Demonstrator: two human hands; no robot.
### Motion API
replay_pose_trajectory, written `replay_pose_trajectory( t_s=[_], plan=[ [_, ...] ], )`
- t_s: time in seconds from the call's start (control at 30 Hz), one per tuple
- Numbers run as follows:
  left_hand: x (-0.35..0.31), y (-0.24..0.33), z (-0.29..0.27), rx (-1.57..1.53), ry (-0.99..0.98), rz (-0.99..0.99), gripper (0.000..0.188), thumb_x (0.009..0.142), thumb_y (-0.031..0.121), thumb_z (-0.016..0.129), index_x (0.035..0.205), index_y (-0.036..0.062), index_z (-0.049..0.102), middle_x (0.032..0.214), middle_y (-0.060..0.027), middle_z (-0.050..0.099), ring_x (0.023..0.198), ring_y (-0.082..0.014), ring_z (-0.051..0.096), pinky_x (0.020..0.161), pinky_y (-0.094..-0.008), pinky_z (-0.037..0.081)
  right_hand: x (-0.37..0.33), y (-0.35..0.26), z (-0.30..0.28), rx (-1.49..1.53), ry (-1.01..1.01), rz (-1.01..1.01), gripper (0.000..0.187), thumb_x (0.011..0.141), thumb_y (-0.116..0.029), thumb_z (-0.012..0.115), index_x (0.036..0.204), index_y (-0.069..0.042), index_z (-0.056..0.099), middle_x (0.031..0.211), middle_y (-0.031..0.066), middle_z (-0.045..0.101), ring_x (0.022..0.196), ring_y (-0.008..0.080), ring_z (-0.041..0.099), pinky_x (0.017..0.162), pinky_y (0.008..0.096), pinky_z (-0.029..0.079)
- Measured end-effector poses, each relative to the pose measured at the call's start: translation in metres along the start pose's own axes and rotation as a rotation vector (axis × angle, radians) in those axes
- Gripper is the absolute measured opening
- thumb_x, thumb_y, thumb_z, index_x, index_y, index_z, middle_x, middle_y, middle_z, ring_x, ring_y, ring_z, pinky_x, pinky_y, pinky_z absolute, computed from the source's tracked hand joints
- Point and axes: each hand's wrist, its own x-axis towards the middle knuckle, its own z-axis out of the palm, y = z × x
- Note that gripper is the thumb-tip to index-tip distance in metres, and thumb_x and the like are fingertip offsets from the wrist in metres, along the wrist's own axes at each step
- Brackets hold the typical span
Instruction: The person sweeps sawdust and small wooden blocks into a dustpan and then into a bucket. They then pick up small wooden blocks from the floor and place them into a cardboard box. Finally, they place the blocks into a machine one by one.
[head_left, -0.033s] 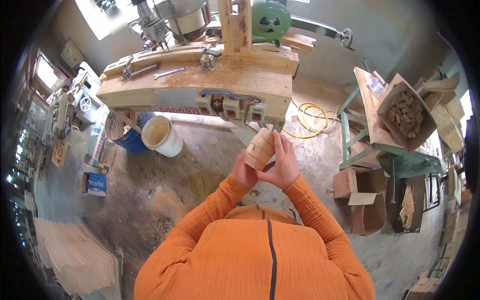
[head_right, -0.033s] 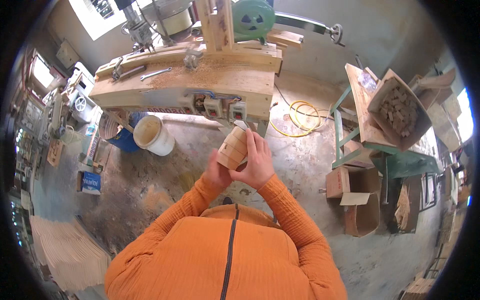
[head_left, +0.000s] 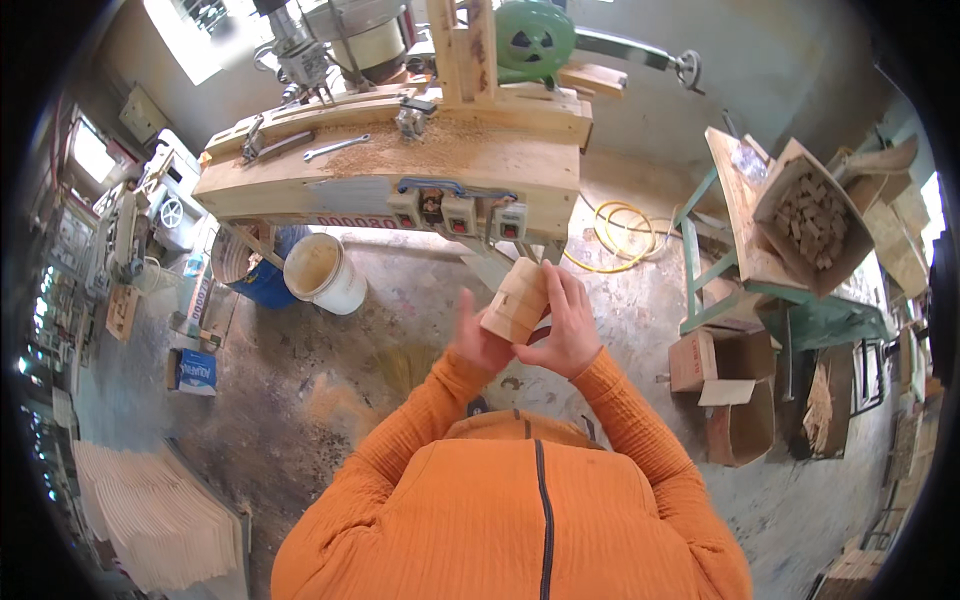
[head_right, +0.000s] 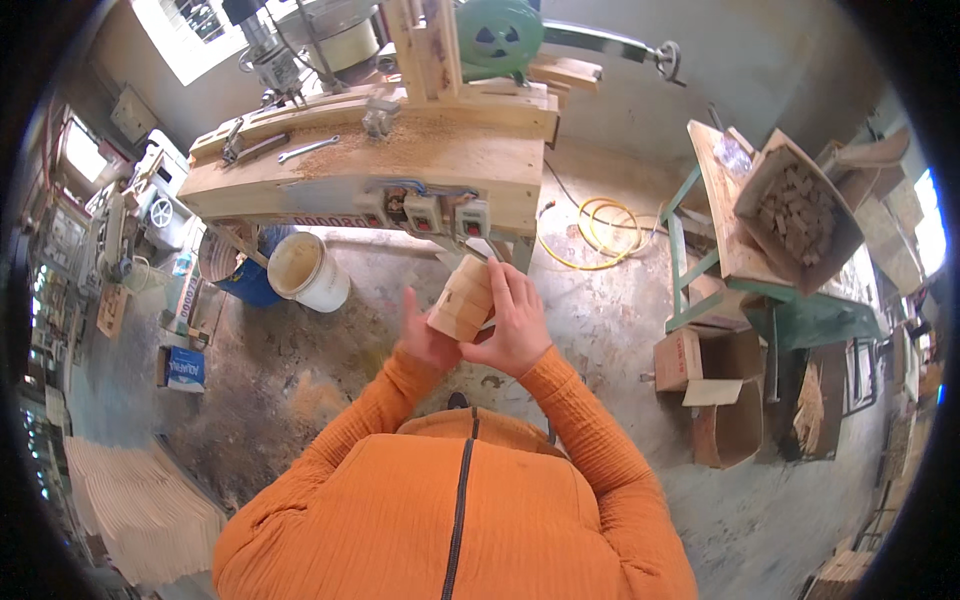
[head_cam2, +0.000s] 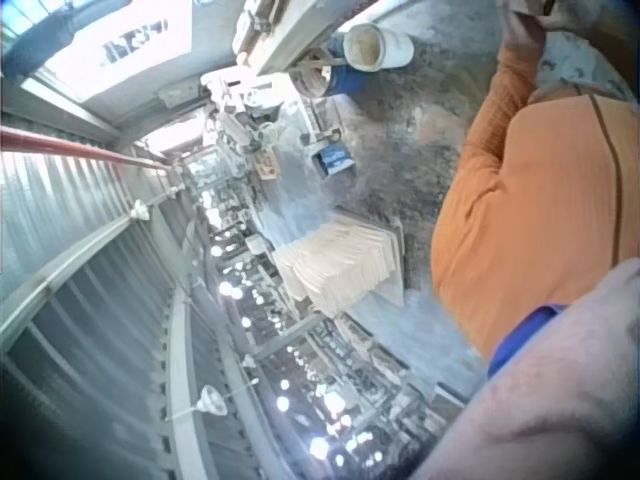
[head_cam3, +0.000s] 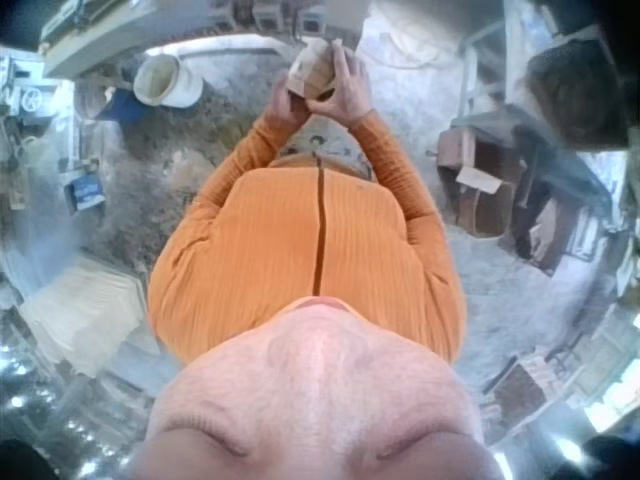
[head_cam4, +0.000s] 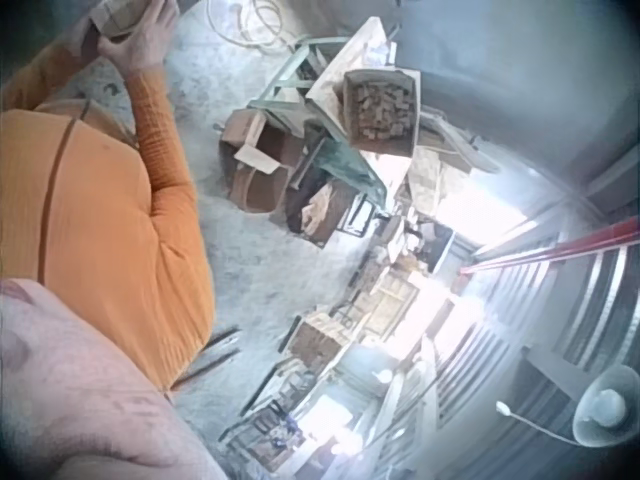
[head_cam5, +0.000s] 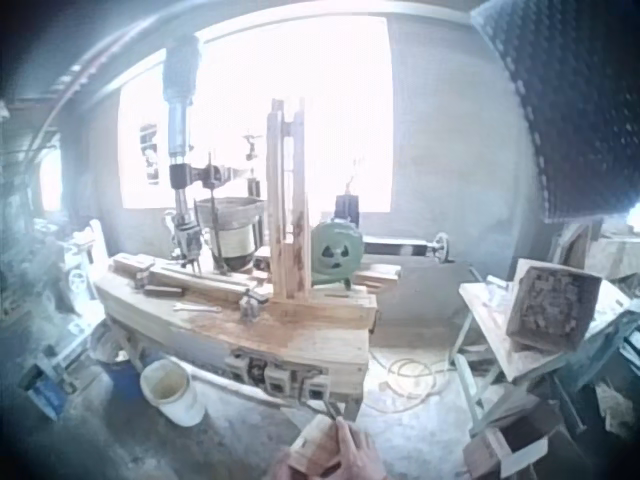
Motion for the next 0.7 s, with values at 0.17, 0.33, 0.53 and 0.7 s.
replay_pose_trajectory(
  t_s=[0.17, 0.33, 0.53, 0.7],
  plan=[
    [-0.006, 0.008, -0.015, 0.15, 0.222, -0.417, 0.088, 0.076, 0.074, 0.029, 0.122, -0.0001, 0.042, 0.116, -0.0153, 0.052, 0.1, -0.0289, 0.055, 0.083, -0.0428, 0.046, -0.038, 0.011, -0.02, 0.032, -0.267, -0.232, 0.1, 0.049, -0.029, 0.073, 0.132, 0.0, 0.024, 0.122, 0.0154, 0.037, 0.116, 0.0316, 0.036, 0.096, 0.0413, 0.029],
    [-0.014, -0.039, -0.01, 0.174, 0.324, -0.471, 0.088, 0.074, 0.075, 0.03, 0.116, -0.0005, 0.048, 0.106, -0.0164, 0.057, 0.089, -0.0301, 0.059, 0.078, -0.0431, 0.05, -0.077, 0.033, -0.023, 0.085, -0.318, -0.221, 0.098, 0.05, -0.028, 0.072, 0.131, -0.001, 0.025, 0.123, 0.0155, 0.036, 0.116, 0.0321, 0.035, 0.096, 0.0414, 0.03],
    [-0.025, -0.073, -0.006, 0.055, 0.317, -0.487, 0.086, 0.076, 0.074, 0.028, 0.119, 0.0009, 0.045, 0.107, -0.0171, 0.056, 0.09, -0.0313, 0.058, 0.077, -0.0449, 0.049, -0.105, 0.044, -0.03, 0.129, -0.34, -0.195, 0.096, 0.051, -0.03, 0.072, 0.13, -0.001, 0.026, 0.124, 0.0162, 0.035, 0.115, 0.032, 0.036, 0.096, 0.0412, 0.029],
    [-0.022, -0.101, -0.018, 0.137, 0.347, -0.518, 0.075, 0.081, 0.065, 0.026, 0.118, 0.002, 0.045, 0.111, -0.0158, 0.054, 0.096, -0.0296, 0.056, 0.081, -0.0432, 0.048, -0.122, 0.048, -0.033, 0.049, -0.368, -0.168, 0.097, 0.051, -0.032, 0.072, 0.129, 0.001, 0.027, 0.123, 0.0163, 0.036, 0.115, 0.0315, 0.036, 0.095, 0.0411, 0.029]
  ],
)
